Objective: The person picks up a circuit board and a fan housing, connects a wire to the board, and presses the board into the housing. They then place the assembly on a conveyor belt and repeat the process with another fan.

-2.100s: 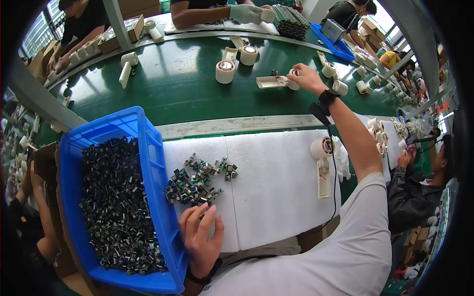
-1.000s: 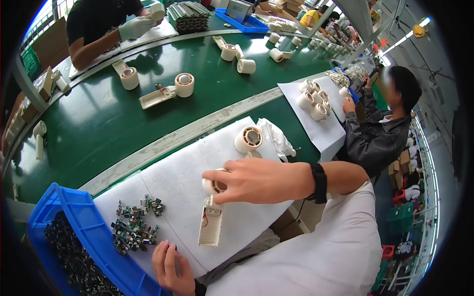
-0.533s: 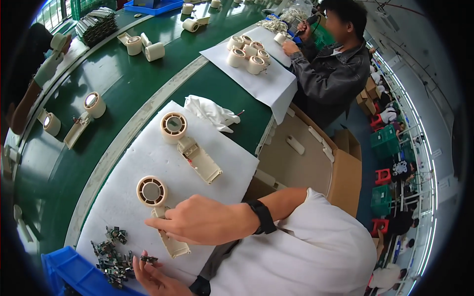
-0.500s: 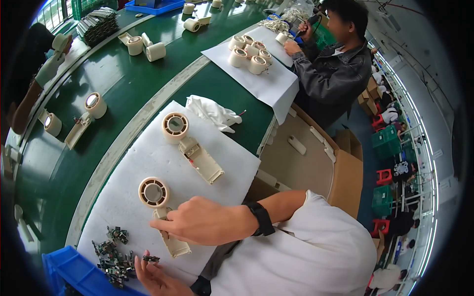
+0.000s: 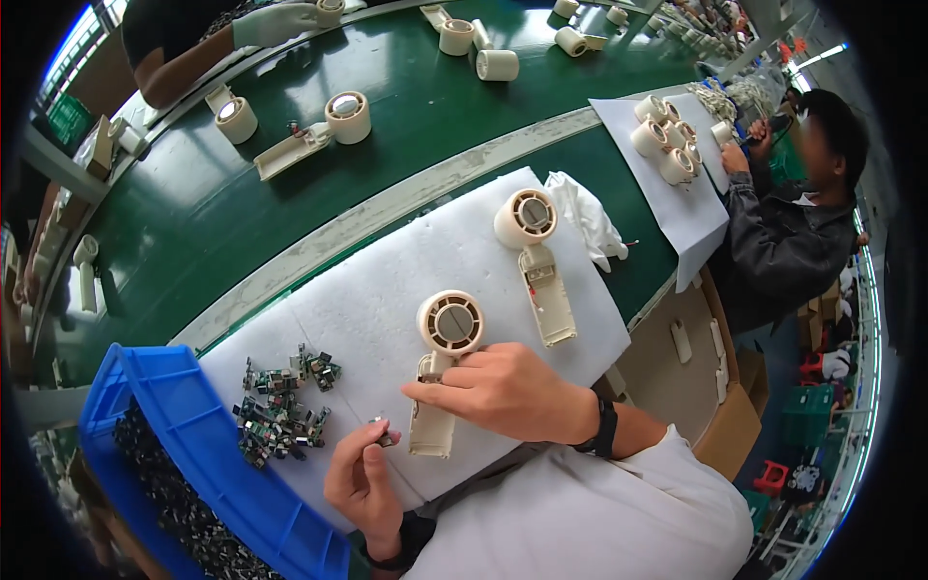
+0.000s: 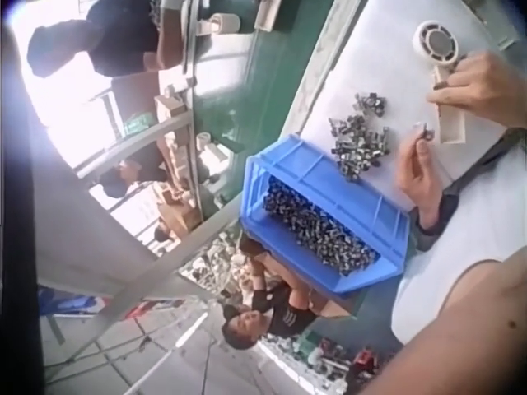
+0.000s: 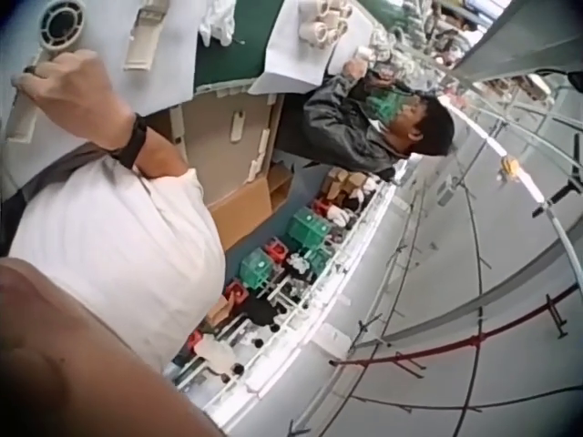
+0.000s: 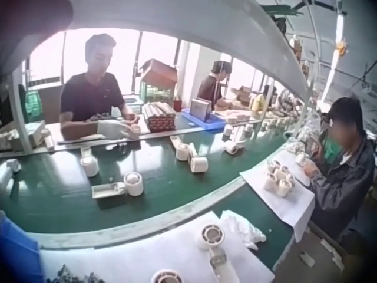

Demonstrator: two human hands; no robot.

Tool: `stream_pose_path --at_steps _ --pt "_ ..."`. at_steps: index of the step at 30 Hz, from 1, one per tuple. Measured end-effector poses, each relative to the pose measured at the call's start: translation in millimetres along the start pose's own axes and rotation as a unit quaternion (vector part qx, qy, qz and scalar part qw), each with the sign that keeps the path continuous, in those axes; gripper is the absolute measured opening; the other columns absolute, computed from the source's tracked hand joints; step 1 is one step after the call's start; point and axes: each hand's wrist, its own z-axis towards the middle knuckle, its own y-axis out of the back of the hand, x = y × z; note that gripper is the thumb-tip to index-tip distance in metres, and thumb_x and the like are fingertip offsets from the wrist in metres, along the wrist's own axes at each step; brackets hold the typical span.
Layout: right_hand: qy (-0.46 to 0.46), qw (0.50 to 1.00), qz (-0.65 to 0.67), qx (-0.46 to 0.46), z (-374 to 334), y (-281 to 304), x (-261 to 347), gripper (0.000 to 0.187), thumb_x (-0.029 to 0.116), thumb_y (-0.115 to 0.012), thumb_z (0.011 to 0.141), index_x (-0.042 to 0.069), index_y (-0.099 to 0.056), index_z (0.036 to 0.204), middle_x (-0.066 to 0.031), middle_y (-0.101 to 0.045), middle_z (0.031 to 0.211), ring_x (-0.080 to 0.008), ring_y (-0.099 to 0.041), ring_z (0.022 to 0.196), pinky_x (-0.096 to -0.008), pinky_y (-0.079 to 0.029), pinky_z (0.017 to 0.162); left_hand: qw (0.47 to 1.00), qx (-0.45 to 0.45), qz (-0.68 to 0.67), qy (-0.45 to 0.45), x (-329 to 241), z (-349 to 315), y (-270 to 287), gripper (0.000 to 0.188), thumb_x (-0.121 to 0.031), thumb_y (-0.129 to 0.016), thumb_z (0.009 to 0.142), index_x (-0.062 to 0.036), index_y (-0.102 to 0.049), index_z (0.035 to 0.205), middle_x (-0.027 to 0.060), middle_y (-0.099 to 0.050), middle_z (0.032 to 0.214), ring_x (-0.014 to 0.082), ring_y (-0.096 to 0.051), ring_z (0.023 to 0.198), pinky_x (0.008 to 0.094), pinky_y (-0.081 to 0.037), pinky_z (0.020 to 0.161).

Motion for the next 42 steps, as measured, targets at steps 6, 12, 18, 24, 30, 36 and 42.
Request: stream_pose_path --at_steps 6,12,18,24,30,36,42 --pt "0.026 0.993 0.075 0.084 -9.2 5.2 -2.6 0.033 0.017 -0.069 0.089 0.018 -0.072 0.122 0.0026 -0.064 0.077 -0.0163 -0.066 0.069 -0.0302 -0.051 0.058 0.998 -0.002 -0.062 0.032 -4.4 2.0 -4.8 0.031 0.013 -0.067 0.089 0.0068 -0.063 0.119 0.0182 -0.067 0.116 0.0212 -0.068 0.100 0.0342 -0.057 0.089" --pt "-0.017 0.985 0.151 0.082 -3.3 2.3 4.8 0.025 0.022 -0.075 0.090 0.014 -0.076 0.113 -0.0004 -0.072 0.080 -0.0180 -0.070 0.069 -0.0310 -0.054 0.059 0.984 -0.059 -0.127 0.112 -16.3 4.5 -16.6 0.035 0.016 -0.070 0.086 0.0073 -0.063 0.119 0.0180 -0.065 0.119 0.0209 -0.067 0.105 0.0333 -0.056 0.093" --pt "-0.083 0.984 0.160 0.000 2.5 -7.9 10.4 0.022 0.015 -0.083 0.083 0.010 -0.079 0.104 -0.0057 -0.074 0.078 -0.0200 -0.069 0.062 -0.0299 -0.053 0.057 0.988 0.029 -0.149 0.037 1.7 -3.0 -1.7 0.036 0.017 -0.070 0.086 0.0077 -0.063 0.120 0.0172 -0.066 0.117 0.0204 -0.067 0.107 0.0313 -0.056 0.092" --pt "-0.086 0.982 0.170 -0.013 -0.1 -11.5 11.6 0.025 0.009 -0.084 0.081 0.009 -0.078 0.105 -0.0066 -0.074 0.079 -0.0191 -0.068 0.061 -0.0287 -0.053 0.057 0.987 -0.002 -0.134 0.090 -2.1 3.7 -11.5 0.034 0.016 -0.068 0.088 0.0076 -0.063 0.121 0.0151 -0.067 0.116 0.0196 -0.068 0.106 0.0308 -0.057 0.092" --pt "-0.117 0.970 0.214 0.023 -1.3 -6.3 14.5 0.026 0.005 -0.081 0.082 0.009 -0.077 0.107 -0.0060 -0.073 0.081 -0.0161 -0.066 0.060 -0.0284 -0.052 0.057 0.990 0.011 -0.106 0.093 -3.4 5.3 -14.6 0.032 0.013 -0.068 0.089 0.0066 -0.064 0.120 0.0122 -0.068 0.114 0.0169 -0.069 0.103 0.0291 -0.057 0.091" --pt "-0.100 0.972 0.210 0.029 -1.2 -6.6 10.3 0.025 0.003 -0.079 0.082 0.008 -0.076 0.106 -0.0067 -0.073 0.080 -0.0174 -0.067 0.062 -0.0296 -0.053 0.057 0.997 0.054 -0.024 0.042 -4.8 10.4 -14.4 0.034 0.015 -0.069 0.088 0.0047 -0.063 0.119 0.0110 -0.069 0.110 0.0160 -0.069 0.099 0.0283 -0.056 0.088" --pt "-0.063 0.986 0.155 0.006 -0.4 -5.6 6.2 0.020 0.008 -0.078 0.082 0.010 -0.075 0.102 -0.0061 -0.072 0.079 -0.0220 -0.069 0.066 -0.0328 -0.054 0.060 0.994 0.066 0.086 -0.007 -7.0 12.7 -21.0 0.028 0.013 -0.073 0.086 0.0036 -0.067 0.111 0.0083 -0.069 0.106 0.0138 -0.066 0.094 0.0277 -0.056 0.085"
